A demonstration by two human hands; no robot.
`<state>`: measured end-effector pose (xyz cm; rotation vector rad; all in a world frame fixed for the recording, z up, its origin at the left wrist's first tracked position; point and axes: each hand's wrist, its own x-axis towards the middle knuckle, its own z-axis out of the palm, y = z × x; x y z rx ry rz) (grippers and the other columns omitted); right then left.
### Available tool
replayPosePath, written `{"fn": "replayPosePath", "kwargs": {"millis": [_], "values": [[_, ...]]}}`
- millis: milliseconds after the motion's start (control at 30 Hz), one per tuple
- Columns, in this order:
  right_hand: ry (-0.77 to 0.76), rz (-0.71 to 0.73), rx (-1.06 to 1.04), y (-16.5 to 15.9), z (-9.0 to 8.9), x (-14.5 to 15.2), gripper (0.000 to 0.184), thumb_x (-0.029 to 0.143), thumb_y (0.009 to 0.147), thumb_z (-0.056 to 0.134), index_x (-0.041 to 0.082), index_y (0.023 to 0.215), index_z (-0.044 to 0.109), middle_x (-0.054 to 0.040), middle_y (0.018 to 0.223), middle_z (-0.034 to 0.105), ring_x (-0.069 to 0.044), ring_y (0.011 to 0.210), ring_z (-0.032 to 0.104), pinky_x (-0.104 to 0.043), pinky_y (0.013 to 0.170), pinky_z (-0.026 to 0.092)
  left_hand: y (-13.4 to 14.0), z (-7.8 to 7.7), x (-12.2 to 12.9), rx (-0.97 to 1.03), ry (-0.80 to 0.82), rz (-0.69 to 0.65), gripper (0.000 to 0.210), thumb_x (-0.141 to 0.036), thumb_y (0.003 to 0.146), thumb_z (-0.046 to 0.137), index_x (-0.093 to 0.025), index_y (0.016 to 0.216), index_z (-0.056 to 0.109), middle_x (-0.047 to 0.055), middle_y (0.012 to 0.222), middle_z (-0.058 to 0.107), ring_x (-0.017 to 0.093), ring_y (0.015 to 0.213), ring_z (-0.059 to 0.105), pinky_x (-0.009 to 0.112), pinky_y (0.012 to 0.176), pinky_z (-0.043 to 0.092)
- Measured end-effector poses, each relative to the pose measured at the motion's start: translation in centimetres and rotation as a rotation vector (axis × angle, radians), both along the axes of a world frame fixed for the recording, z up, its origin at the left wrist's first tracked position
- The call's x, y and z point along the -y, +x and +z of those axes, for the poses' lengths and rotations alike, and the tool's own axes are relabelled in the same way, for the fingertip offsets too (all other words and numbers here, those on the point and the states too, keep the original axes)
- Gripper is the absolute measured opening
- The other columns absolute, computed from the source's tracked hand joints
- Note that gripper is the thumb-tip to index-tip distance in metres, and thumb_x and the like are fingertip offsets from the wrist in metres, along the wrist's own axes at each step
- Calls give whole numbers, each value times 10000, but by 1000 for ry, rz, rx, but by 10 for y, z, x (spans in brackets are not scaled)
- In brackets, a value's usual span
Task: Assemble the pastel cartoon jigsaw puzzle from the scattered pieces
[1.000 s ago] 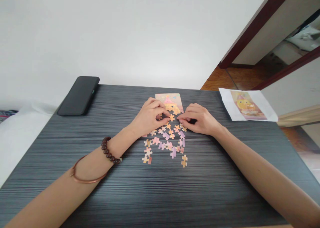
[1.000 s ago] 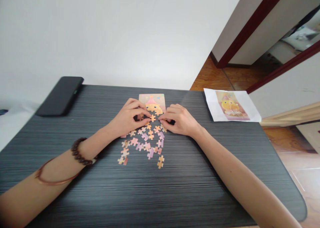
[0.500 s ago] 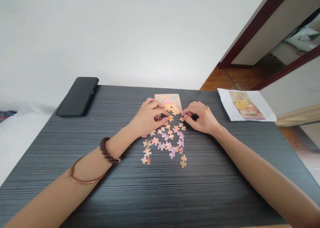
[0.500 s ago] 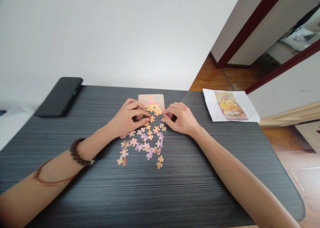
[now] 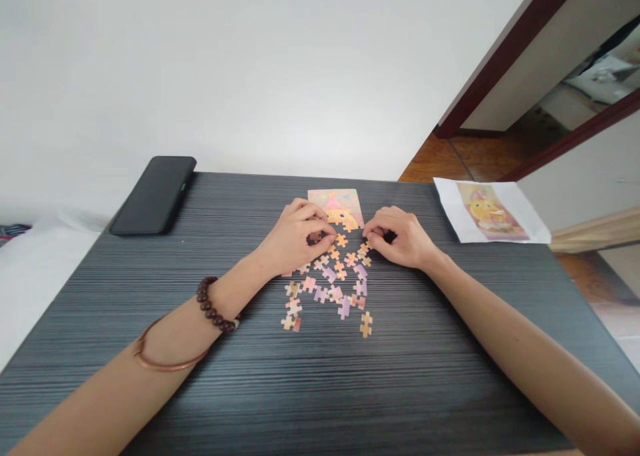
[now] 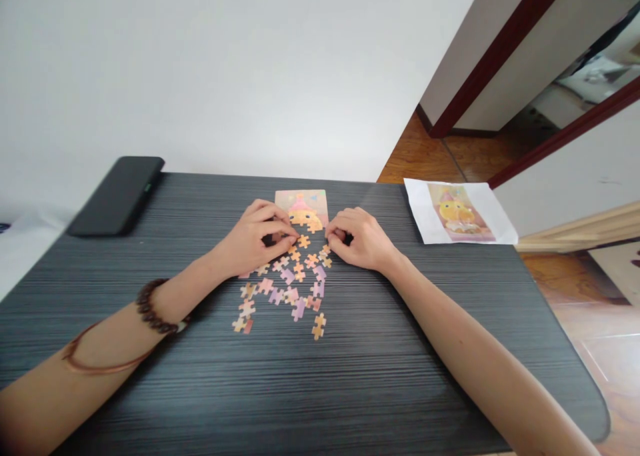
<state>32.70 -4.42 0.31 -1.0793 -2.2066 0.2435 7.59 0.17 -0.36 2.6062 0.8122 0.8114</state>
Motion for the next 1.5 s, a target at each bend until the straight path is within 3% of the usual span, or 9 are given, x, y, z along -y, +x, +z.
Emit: {"fn": "replayPosePath", "kwargs": {"millis": [267,500,733,933,1500], "values": [[90,-156,24,-2,-4,-2,96,209,908,630,196,941,719,-64,879,657,-204,837,630,-350,756,521,-1,-4,-3,25,92,28,199,-177,952,553,-201,1054,721,70,1138,669,227,1093,602,444,988,475],[131,-87,59,-2,-7,-3,106,217,927,647,197,962,745,-86,983,712,-215,903,657,-390,832,553,-1,0,-1,-17,82,-19,267,-154,971,508,-193,1158,695,89,1246,651,244,1210,575,471,1062,455],[107,-81,70,-1,-7,-3,126,240,940,634,212,990,746,-81,1013,717,-220,932,659,-402,854,557,0,0,-1,-54,69,-21,301,-178,1005,456,-213,1189,693,68,1335,649,244,1311,528,486,1123,415],[78,-78,64,-2,-7,-3,130,243,943,621,233,978,745,-75,1019,717,-225,950,666,-418,866,562,0,4,3,-222,33,-31,380,-265,1047,382,-211,1349,606,65,1514,518,276,1447,395,527,1168,335],[75,-130,22,-11,-9,0,97,297,900,704,203,876,698,-72,910,697,-215,866,664,-383,803,557,1,7,3,-209,-7,-25,369,-260,1040,373,-176,1304,617,85,1430,602,240,1363,499,461,1123,351]]}}
